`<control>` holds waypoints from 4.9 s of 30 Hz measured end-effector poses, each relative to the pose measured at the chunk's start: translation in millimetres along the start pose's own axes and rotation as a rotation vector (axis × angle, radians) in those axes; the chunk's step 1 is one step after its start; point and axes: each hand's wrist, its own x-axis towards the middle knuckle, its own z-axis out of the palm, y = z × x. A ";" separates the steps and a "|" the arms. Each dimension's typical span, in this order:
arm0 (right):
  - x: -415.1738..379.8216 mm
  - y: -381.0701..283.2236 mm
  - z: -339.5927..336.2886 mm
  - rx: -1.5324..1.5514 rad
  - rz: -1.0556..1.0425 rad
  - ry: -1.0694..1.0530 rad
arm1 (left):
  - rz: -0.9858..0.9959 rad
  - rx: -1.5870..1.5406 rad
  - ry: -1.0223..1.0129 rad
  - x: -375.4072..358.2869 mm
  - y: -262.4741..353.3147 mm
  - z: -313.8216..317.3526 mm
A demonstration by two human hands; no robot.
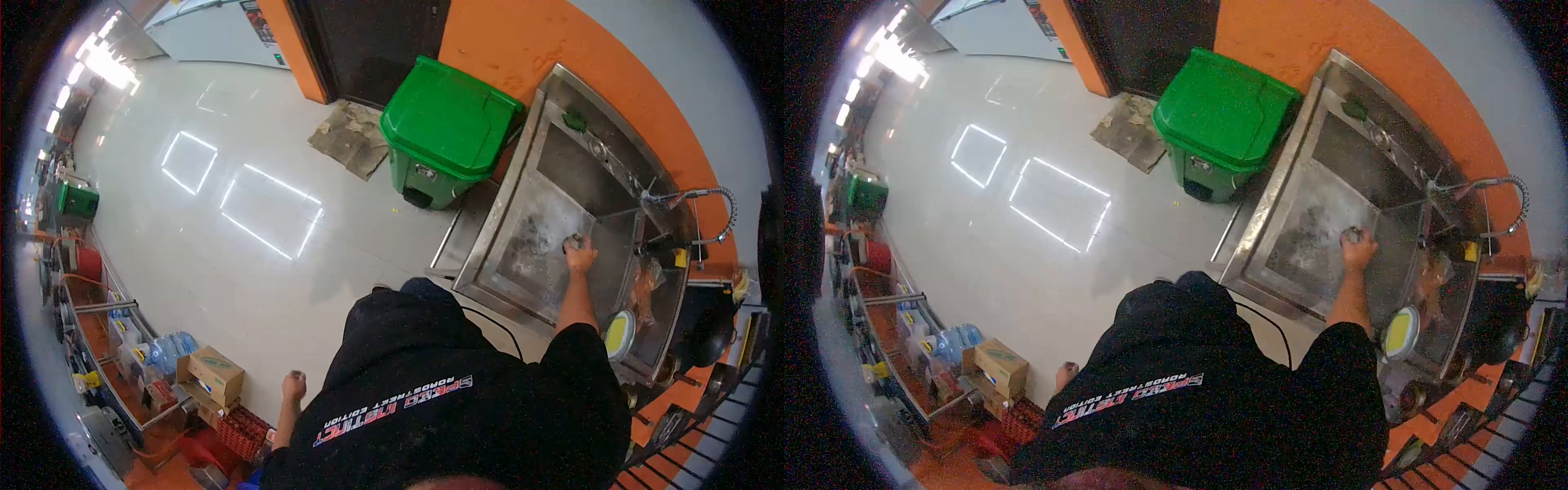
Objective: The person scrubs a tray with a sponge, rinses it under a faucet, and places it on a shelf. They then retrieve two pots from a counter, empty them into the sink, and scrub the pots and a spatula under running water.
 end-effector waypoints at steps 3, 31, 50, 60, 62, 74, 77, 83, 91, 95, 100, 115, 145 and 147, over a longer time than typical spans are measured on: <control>-4.2 -7.2 -6.0 0.018 0.103 0.073 | 0.131 -0.140 0.001 24.6 5.9 -9.8; -16.9 -60.4 -18.1 0.463 0.122 0.498 | 0.152 -0.364 -0.050 66.8 -17.5 5.1; 12.9 -290.9 19.4 0.948 -0.151 0.124 | 0.076 -0.437 -0.079 122.4 -40.2 41.1; 24.9 -437.1 84.8 0.689 -0.263 -0.047 | -0.024 -0.499 -0.048 60.6 -44.7 43.2; 42.0 -433.5 126.6 0.644 -0.368 -0.019 | -0.072 -0.403 -0.082 44.6 -46.5 46.3; 81.2 -401.4 149.2 0.070 -0.498 -0.197 | -0.071 -0.344 -0.096 26.4 -6.6 4.9; 84.9 -373.4 151.0 0.089 -0.491 -0.230 | -0.010 -0.313 -0.109 35.4 49.9 -34.4; 79.2 -287.1 51.0 0.773 -0.255 0.272 | 0.124 -0.178 -0.178 110.8 69.1 -69.6; 80.7 19.7 127.3 0.243 0.477 0.214 | 0.219 -0.051 -0.158 137.4 120.5 -111.4; 64.1 67.3 154.4 0.082 0.481 0.002 | 0.304 -0.024 -0.097 138.6 139.0 -134.0; 58.5 82.2 143.4 0.126 0.668 0.030 | 0.442 -0.051 -0.012 128.1 182.6 -159.2; 54.9 68.7 190.1 0.166 0.556 -0.443 | 0.427 -0.199 0.002 96.6 260.5 -179.1; 64.3 137.9 204.5 0.326 0.763 -0.108 | 0.553 -0.382 0.078 46.3 327.4 -174.6; 68.3 157.9 202.7 0.342 0.624 0.026 | 0.674 -0.367 0.267 -8.7 391.3 -204.9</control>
